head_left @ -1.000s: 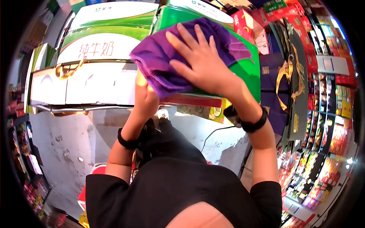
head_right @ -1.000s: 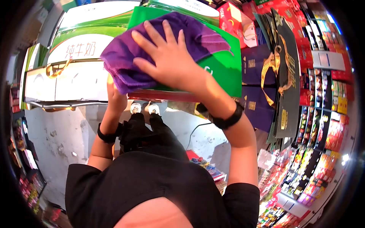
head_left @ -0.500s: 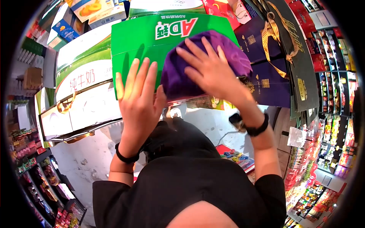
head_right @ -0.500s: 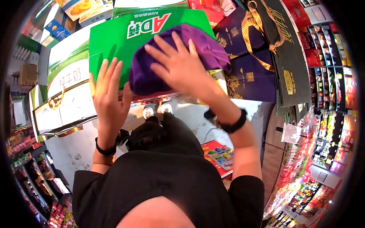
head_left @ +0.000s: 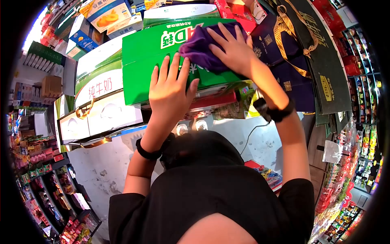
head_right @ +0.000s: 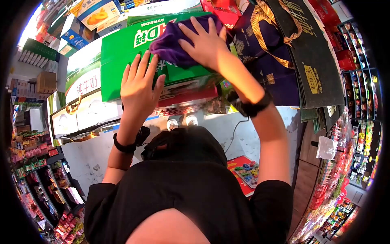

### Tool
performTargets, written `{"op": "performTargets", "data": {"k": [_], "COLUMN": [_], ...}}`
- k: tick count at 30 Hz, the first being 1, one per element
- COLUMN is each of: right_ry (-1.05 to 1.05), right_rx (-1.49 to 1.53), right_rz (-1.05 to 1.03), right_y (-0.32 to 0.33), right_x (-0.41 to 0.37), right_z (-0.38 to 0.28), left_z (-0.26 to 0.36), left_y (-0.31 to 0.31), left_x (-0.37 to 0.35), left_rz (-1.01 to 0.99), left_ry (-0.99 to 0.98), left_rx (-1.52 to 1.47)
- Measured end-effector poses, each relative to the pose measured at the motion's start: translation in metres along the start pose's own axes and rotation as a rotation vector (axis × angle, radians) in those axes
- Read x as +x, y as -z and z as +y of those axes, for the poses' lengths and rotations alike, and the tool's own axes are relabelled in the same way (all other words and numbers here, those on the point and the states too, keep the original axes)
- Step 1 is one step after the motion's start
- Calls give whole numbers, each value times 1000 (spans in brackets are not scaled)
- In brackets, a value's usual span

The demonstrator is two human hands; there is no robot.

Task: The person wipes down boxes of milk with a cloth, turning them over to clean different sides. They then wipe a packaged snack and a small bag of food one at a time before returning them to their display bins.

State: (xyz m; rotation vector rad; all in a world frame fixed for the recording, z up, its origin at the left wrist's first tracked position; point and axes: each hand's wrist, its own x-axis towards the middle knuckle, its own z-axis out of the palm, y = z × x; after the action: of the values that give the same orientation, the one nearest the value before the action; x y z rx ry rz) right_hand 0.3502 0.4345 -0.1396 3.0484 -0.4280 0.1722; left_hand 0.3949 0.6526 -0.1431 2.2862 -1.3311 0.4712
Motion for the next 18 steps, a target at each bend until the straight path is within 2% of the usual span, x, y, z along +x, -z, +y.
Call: {"op": "performTargets", "data": {"k": [6,11,13,15,17,18], "right_ry": [-16,-14,-2,20,47,-53], "right_rx": [193,223,331,292,620,620], "right_rz": [181,279,267,275,229,92], "right_y": [20,16,14,6,-10,-2], "right_x": [-84,-92,-82,-62,-39,-28], "right_z": [-12,-6,1,18,39,41], "left_z": [16,22,20,19,21,22], "left_y": [-5,-19,-23,-24,-25,-26], "left_x": [8,19,18,20,20,20], "left_rz": [-31,1,25,34,51,58], "left_ry": [66,-36,-8,-28,7,12], "left_rx": [81,148,134,155,157,177]}}
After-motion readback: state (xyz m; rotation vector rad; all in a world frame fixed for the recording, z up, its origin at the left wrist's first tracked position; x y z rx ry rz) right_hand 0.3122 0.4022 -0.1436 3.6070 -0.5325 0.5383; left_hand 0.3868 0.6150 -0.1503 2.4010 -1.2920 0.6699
